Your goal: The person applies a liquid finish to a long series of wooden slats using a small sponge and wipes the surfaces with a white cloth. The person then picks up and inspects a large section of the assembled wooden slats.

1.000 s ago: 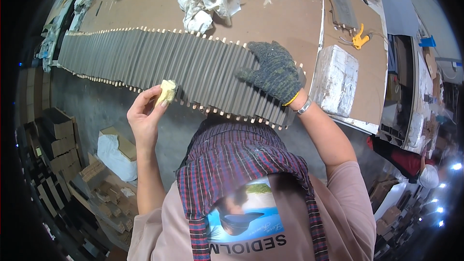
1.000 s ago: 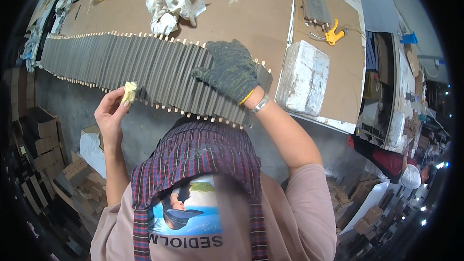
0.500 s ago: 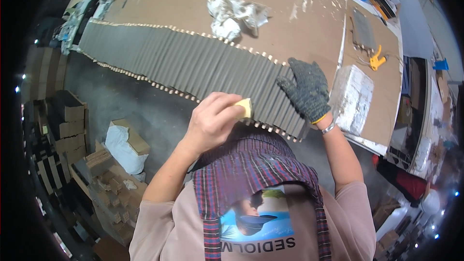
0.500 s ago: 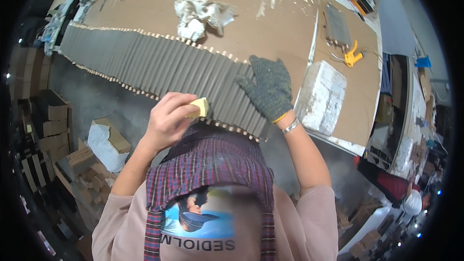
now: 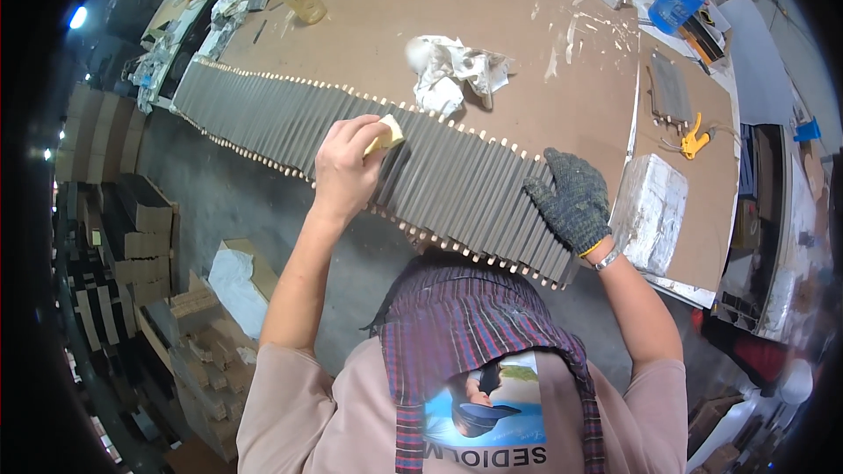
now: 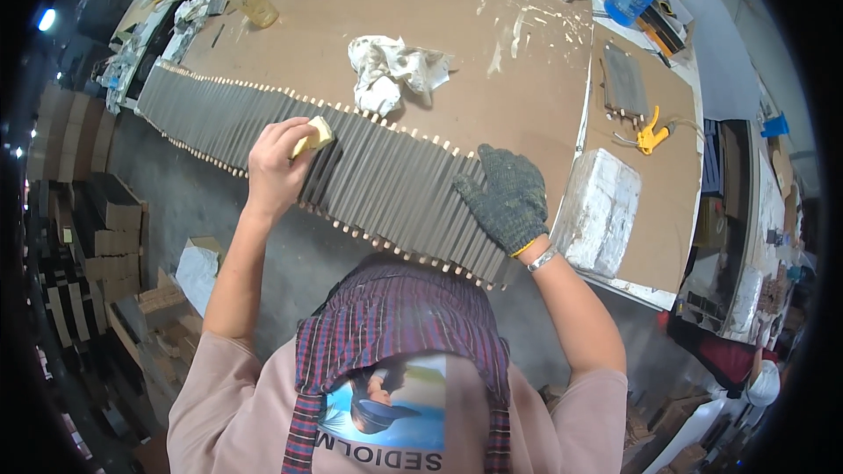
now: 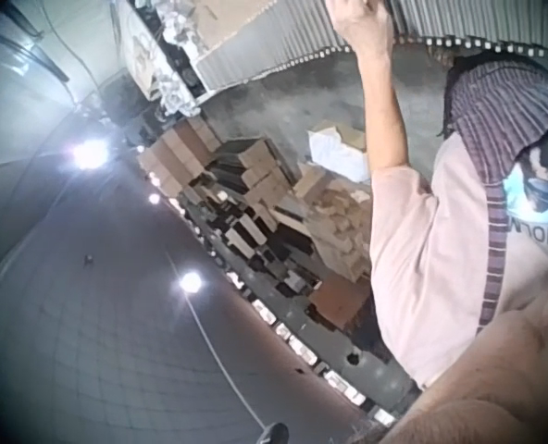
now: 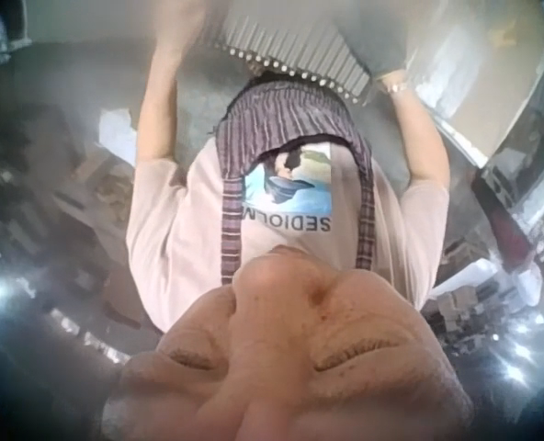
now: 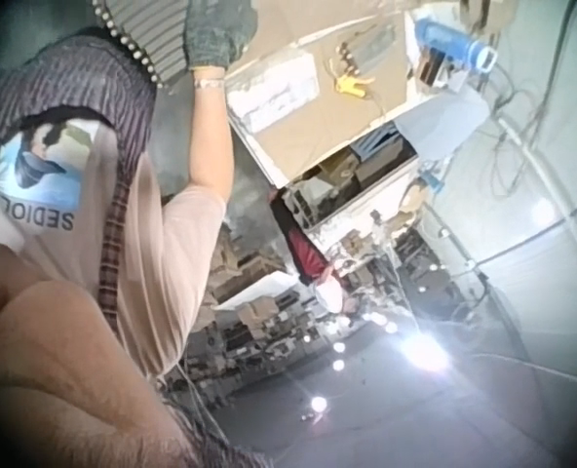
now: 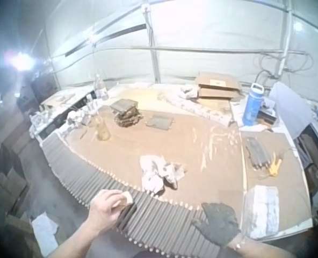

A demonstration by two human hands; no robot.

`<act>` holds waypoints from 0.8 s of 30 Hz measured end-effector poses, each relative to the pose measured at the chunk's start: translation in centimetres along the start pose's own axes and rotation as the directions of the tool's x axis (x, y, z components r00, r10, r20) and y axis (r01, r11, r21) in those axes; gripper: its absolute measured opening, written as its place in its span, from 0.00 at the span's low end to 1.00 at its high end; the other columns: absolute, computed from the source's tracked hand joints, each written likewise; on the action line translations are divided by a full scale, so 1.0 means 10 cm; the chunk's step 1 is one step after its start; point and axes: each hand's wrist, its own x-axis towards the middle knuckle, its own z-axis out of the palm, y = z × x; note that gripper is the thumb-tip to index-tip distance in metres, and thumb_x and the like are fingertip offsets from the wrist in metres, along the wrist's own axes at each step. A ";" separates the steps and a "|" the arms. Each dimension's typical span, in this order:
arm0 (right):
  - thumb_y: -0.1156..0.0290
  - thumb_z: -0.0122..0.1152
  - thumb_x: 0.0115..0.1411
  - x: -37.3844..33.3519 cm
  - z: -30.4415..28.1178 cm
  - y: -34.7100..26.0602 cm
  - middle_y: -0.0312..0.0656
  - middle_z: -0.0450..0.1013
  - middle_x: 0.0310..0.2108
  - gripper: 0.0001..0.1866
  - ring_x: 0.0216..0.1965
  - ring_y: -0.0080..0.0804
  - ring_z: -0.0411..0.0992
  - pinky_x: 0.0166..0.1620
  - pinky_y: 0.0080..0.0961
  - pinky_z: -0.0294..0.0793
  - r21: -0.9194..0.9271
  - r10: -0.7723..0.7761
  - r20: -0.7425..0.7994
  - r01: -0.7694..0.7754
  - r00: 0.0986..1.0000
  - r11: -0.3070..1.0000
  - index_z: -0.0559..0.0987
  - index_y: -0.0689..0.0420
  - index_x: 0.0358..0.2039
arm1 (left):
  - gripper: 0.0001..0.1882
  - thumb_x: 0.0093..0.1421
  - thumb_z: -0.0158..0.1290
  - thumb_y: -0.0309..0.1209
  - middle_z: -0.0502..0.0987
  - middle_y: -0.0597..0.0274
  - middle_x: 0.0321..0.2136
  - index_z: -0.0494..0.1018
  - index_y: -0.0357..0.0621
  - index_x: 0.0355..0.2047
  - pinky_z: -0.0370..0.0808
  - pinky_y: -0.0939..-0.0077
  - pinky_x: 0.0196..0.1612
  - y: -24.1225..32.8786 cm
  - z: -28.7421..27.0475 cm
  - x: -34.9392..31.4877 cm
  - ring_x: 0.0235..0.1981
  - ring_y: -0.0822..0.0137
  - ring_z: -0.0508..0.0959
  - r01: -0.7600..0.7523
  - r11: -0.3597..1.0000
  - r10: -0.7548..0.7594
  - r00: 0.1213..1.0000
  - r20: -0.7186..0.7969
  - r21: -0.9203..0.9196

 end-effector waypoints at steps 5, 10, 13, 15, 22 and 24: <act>0.44 0.62 0.63 0.02 -0.01 0.01 0.57 0.77 0.53 0.35 0.56 0.54 0.74 0.65 0.50 0.66 -0.002 0.000 0.026 0.000 1.000 1.000 0.78 0.62 0.58 | 0.17 0.49 0.62 0.17 0.82 0.56 0.46 0.80 0.41 0.41 0.79 0.61 0.50 -0.03 0.04 0.31 0.48 0.51 0.80 -0.143 0.987 0.153 0.968 0.199 -0.067; 0.43 0.61 0.63 0.04 -0.06 -0.03 0.57 0.77 0.54 0.36 0.58 0.53 0.74 0.66 0.49 0.64 0.005 0.051 0.101 -0.052 0.994 0.999 0.77 0.62 0.59 | 0.14 0.51 0.58 0.18 0.83 0.58 0.43 0.81 0.44 0.39 0.78 0.58 0.49 -0.59 0.20 0.63 0.45 0.51 0.80 -0.077 0.987 0.053 0.985 0.167 0.140; 0.42 0.61 0.63 0.02 -0.06 -0.02 0.56 0.76 0.56 0.37 0.59 0.52 0.73 0.67 0.48 0.63 -0.017 0.053 0.096 -0.052 0.994 0.999 0.77 0.62 0.60 | 0.14 0.51 0.57 0.17 0.83 0.61 0.43 0.80 0.44 0.37 0.78 0.59 0.49 -0.37 0.15 0.70 0.47 0.52 0.80 -0.166 0.982 0.181 0.964 0.194 -0.093; 0.42 0.61 0.63 0.02 -0.09 -0.04 0.55 0.76 0.58 0.38 0.60 0.51 0.72 0.68 0.48 0.63 -0.008 0.076 0.114 -0.076 0.991 0.997 0.76 0.61 0.61 | 0.13 0.53 0.57 0.17 0.84 0.61 0.42 0.81 0.45 0.37 0.79 0.61 0.50 -0.23 0.14 0.74 0.47 0.53 0.80 -0.185 0.960 0.255 0.890 0.379 -0.212; 0.41 0.60 0.63 0.02 -0.05 -0.02 0.55 0.75 0.59 0.39 0.62 0.51 0.72 0.68 0.48 0.62 -0.019 0.087 0.119 -0.086 0.989 0.996 0.76 0.61 0.62 | 0.11 0.54 0.60 0.20 0.84 0.61 0.40 0.82 0.45 0.38 0.79 0.59 0.47 -0.36 0.19 0.86 0.43 0.53 0.80 -0.161 0.969 0.217 0.917 0.334 -0.188; 0.40 0.61 0.63 0.03 -0.08 -0.04 0.55 0.75 0.59 0.39 0.61 0.52 0.72 0.68 0.48 0.62 -0.002 0.093 0.129 -0.094 0.987 0.996 0.76 0.61 0.62 | 0.11 0.55 0.60 0.21 0.84 0.63 0.39 0.82 0.45 0.38 0.79 0.59 0.47 -0.34 0.18 0.85 0.44 0.53 0.80 -0.179 0.970 0.235 0.855 0.462 -0.163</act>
